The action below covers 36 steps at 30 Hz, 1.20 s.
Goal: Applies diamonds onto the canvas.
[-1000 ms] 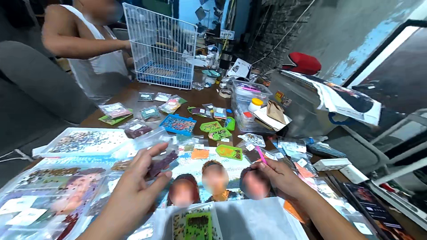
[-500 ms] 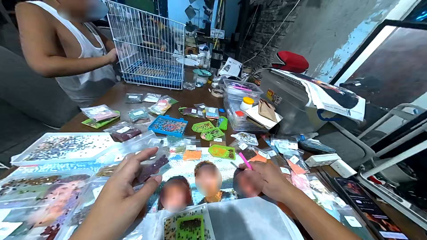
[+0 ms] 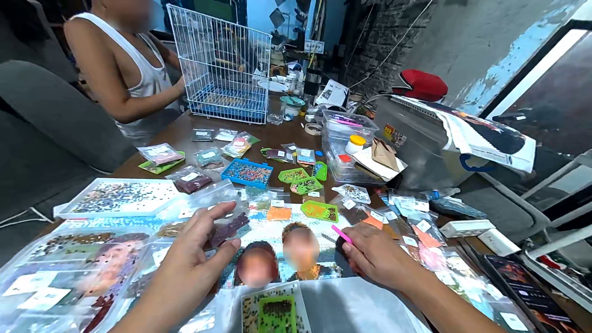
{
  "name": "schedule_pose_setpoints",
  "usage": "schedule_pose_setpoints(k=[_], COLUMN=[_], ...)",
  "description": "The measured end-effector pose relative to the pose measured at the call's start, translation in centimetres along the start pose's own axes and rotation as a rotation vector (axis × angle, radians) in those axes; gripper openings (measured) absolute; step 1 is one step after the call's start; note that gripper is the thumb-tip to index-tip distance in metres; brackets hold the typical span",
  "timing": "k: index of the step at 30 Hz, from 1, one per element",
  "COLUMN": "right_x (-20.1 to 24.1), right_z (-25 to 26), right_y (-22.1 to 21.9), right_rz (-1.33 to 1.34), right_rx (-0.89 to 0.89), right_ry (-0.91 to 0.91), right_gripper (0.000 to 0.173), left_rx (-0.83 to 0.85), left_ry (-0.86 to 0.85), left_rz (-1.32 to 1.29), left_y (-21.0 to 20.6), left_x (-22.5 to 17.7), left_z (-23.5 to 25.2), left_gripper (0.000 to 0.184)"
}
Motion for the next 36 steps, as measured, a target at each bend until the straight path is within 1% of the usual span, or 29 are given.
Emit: schedule_pose_setpoints(k=[2,4,8,10,14,17,23,27,32,36], right_x=[0.0,0.2,0.9,1.1,1.0,1.1,1.7,1.8,2.8,3.0], right_z=[-0.3,-0.4,-0.3,-0.2,-0.1,-0.1,-0.5,-0.7,-1.0,-1.0], right_y=[-0.4,-0.5,-0.5,-0.2,0.3,0.3,0.0,0.0,0.1,-0.3], right_rz=[0.019,0.048,0.115,0.147,0.199,0.190,0.192,0.180,0.187,0.223], right_rx=[-0.061,-0.077,-0.120,-0.109,-0.032,-0.037,-0.139,-0.155,-0.179,-0.171], right_ry=[-0.016,-0.015,0.058,0.068,0.033,0.033,0.170,0.180,0.275,0.298], right_gripper=[0.053,0.053,0.050,0.050,0.049,0.048,0.046,0.047,0.046,0.049], left_rx=[-0.006,-0.006,-0.006,-0.004,0.011,0.012,0.003,0.016,0.018,0.017], left_ry=[0.001,-0.003,-0.004,-0.011,-0.002,-0.009,-0.008,0.005,0.002,0.012], left_rz=[-0.005,-0.001,0.002,0.005,0.013,0.025,0.038,0.025,0.016,0.003], left_y=[0.0,0.0,0.0,0.0,-0.1,0.0,0.1,0.0,-0.1,-0.2], left_x=[0.0,0.0,-0.1,0.0,0.1,0.1,-0.2,-0.3,-0.3,-0.3], left_z=[0.0,0.0,0.0,0.0,-0.1,0.0,0.0,-0.1,-0.1,-0.1], left_gripper=[0.058,0.057,0.058,0.057,0.057,0.057,0.053,0.052,0.052,0.053])
Point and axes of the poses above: each hand's wrist, its own z-axis towards the middle knuckle, its own y-axis out of the back of the hand, x = y × z, the point moved 1 cm from there along z, towards the middle knuckle, and after that the axes turned 15 degrees about -z, right-handed, at the moved point
